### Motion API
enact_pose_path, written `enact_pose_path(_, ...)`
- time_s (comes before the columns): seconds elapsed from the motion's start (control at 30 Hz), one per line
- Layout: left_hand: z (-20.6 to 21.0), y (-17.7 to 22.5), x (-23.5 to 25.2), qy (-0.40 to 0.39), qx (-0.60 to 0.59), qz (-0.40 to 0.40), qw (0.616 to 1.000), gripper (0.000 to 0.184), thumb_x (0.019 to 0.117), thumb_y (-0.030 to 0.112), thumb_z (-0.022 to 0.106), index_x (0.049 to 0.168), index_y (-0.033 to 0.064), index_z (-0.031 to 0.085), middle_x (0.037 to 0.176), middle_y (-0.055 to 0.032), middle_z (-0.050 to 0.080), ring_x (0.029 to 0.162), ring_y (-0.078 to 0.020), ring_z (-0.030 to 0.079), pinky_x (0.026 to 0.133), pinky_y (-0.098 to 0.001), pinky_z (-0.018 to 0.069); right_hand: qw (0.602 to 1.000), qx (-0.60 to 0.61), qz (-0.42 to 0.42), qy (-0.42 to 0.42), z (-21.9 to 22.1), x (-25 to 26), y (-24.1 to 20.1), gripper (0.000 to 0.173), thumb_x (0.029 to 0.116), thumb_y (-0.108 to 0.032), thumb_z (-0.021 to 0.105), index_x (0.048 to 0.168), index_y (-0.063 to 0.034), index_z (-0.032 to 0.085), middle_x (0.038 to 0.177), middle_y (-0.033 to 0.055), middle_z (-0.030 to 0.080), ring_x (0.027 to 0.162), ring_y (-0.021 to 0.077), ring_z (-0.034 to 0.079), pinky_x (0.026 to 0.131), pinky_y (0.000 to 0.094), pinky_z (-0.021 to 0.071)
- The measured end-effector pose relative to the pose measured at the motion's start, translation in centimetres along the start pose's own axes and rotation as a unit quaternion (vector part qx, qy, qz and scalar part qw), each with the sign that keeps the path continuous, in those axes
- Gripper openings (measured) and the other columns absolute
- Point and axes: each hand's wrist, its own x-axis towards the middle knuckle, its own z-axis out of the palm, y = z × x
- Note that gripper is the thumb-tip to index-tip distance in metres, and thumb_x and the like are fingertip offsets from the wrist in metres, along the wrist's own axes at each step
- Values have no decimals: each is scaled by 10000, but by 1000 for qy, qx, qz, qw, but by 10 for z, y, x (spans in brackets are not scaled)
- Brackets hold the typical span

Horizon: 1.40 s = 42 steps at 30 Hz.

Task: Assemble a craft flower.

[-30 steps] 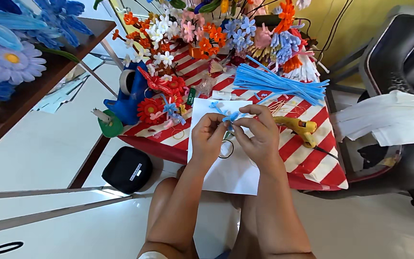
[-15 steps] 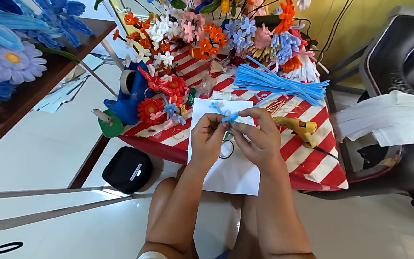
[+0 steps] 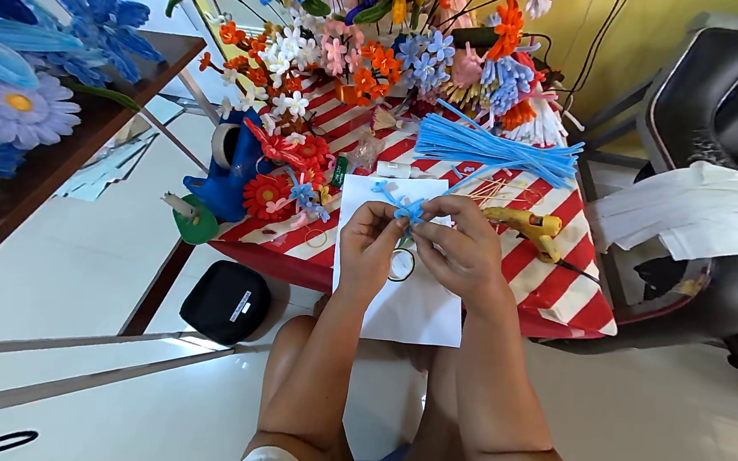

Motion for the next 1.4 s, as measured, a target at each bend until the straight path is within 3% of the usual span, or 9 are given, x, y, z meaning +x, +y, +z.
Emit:
enact_pose_path(0.27,-5,2,2,-1,-7,-35,999,141,948,-16,610,1007,100,665,886,22,693,779,-59,672,772,-266,594,1000,-14,7,-7,0,-1,2,80,916,-40,674,913,-23,753,948,126,666,940,171,636,846,253,530)
enact_pose_path(0.57,-9,7,5,-4,-54,-90,994,188,874,-83,670,963,81,694,864,-9,721,770,-77,698,771,-271,608,997,62,37,-25,-3,-1,1,44,900,-55,712,910,-19,736,971,95,670,953,116,633,854,218,533)
enact_pose_path(0.7,-10,6,5,-21,-32,-42,998,266,862,-83,685,1008,134,638,881,24,716,775,-54,693,770,-255,606,977,162,133,-23,-8,-3,-1,243,923,-87,673,1140,-79,565,983,-14,671,937,19,658,865,215,575)
enact_pose_path(0.8,-9,6,5,-40,-23,-14,999,328,855,-101,675,1058,146,601,925,27,719,806,-52,696,777,-244,601,970,180,160,-36,-10,-1,-2,283,958,-78,633,1227,5,600,965,10,666,878,17,643,820,203,567)
enact_pose_path(0.9,-6,8,3,-45,-4,-4,999,352,855,-114,659,1073,146,565,938,41,720,829,-42,700,790,-234,599,966,182,174,-51,-11,0,-3,258,941,-42,610,1184,32,657,973,38,657,849,33,636,784,204,572)
enact_pose_path(1.03,6,20,1,-13,74,2,997,315,829,-89,677,1088,33,544,880,18,712,787,-43,694,752,-251,596,966,173,189,-27,-9,0,-7,185,906,-6,628,1078,24,691,953,32,664,839,24,643,777,200,580)
enact_pose_path(1.13,6,19,0,-22,103,25,994,317,842,-68,665,1124,10,543,914,-8,715,805,-75,704,768,-291,607,968,173,183,-11,-6,1,-8,132,906,-4,630,1021,-5,694,930,14,662,841,24,643,771,200,581)
enact_pose_path(1.27,3,12,-1,-42,113,78,990,380,848,-67,676,1184,34,530,947,-1,726,840,-87,715,793,-313,616,971,173,166,3,-3,1,-8,105,910,7,623,996,-10,680,929,15,658,844,27,642,766,194,578)
enact_pose_path(1.4,-8,-9,2,-65,156,202,965,473,858,-36,689,1251,183,544,1045,74,700,933,-26,688,850,-240,594,974,176,140,-13,-3,2,-8,208,918,-1,607,1116,-24,668,1004,27,628,931,42,626,832,213,573)
